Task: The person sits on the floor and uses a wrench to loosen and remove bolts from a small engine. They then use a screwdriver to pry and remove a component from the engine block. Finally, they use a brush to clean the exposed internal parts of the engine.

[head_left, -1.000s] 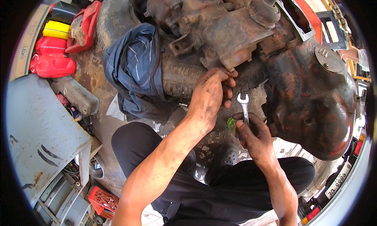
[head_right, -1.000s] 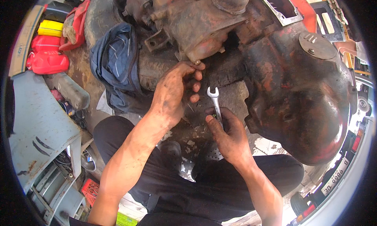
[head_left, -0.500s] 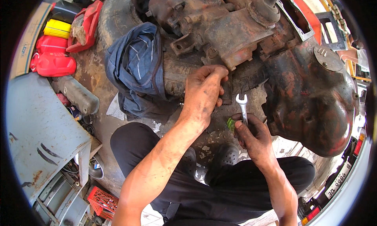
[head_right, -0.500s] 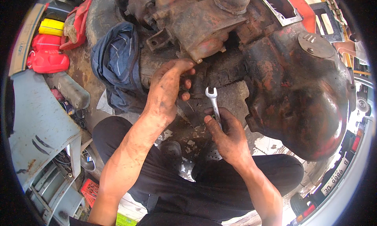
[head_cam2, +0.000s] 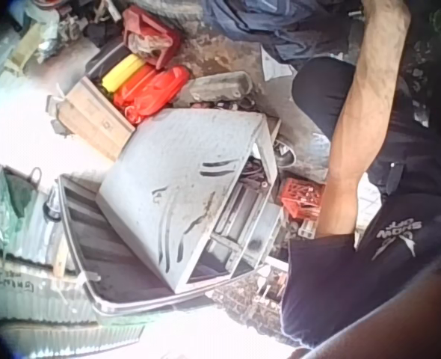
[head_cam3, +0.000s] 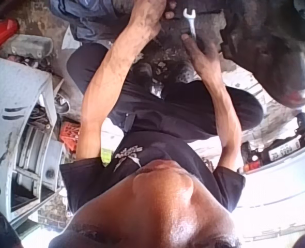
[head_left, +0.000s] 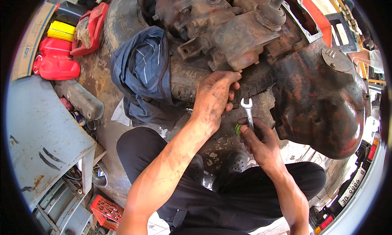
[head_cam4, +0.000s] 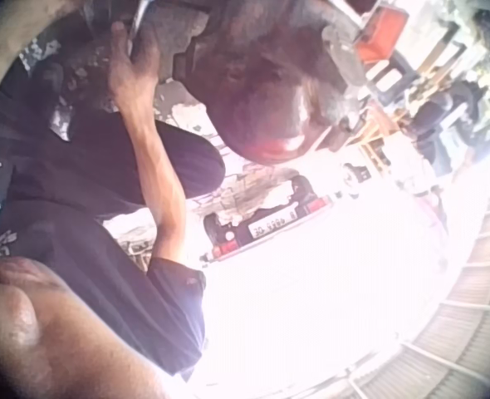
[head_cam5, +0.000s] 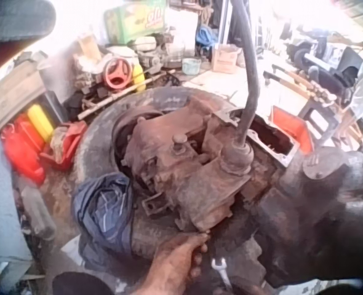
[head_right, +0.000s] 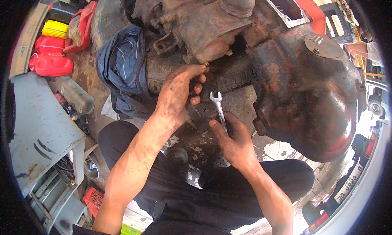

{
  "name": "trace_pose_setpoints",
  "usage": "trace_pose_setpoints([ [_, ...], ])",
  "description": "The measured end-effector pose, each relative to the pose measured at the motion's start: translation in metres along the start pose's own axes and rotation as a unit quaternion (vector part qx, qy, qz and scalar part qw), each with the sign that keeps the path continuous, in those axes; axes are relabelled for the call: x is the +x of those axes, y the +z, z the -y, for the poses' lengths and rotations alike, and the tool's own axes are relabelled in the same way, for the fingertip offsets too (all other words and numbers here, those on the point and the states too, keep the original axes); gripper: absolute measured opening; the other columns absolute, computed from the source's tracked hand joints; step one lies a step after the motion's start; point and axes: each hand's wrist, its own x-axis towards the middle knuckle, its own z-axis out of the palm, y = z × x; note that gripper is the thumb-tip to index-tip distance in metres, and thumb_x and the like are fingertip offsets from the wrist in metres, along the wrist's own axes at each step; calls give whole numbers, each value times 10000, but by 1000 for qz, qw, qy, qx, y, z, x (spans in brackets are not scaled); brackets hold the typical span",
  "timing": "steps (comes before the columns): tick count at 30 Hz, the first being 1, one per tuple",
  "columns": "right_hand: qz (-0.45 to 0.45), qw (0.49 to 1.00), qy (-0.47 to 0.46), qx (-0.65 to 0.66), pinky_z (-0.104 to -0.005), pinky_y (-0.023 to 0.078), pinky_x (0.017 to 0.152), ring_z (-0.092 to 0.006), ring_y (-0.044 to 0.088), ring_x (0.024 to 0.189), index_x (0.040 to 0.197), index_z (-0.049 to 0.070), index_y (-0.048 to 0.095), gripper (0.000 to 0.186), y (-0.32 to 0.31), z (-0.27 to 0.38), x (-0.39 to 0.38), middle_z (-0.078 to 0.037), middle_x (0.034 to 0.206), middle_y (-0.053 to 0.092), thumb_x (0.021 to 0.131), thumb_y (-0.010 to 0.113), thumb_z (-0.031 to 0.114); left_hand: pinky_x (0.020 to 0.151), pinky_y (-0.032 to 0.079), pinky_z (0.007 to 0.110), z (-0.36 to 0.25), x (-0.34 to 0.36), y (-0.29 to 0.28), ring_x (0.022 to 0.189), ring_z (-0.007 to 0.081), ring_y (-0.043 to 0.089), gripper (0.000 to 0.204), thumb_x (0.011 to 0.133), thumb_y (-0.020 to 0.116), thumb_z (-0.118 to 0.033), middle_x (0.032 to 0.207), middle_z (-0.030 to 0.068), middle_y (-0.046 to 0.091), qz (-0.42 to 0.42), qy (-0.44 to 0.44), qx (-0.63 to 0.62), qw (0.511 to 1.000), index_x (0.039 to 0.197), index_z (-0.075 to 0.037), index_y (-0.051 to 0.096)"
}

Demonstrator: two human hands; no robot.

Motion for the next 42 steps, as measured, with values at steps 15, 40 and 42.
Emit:
trace_pose_setpoints([
  [15, 0, 999, -28, -32, -299, 458, 699, -116, 558, 770, 1121, -18, 630, 346, -5, 2, 8, -58, 808, 623, 985, 621, 300, 482, 323, 196, 0, 4, 5, 620, 44, 440, 205, 904, 634, -224, 779, -42, 545, -21, 28, 88, 995, 982, -37, 665],
  [40, -27, 990, 0, 135, -265, 441, 603, -114, 550, 693, 1211, 6, 584, 289, -7, 5, 26, -41, 872, 630, 1030, 537, 227, 498, 279, 215, -1, 13, 8, 578, 36, 388, 217, 894, 702, -279, 684, -92, 426, 12, 16, 96, 995, 887, -99, 581],
  [42, -28, 984, -8, 177, -271, 455, 609, -120, 558, 720, 1230, 1, 571, 283, -7, 1, 31, -54, 908, 637, 1031, 524, 197, 498, 278, 217, -1, 13, 9, 566, 38, 380, 229, 896, 704, -287, 672, -94, 417, 11, 15, 103, 995, 869, -98, 578],
])
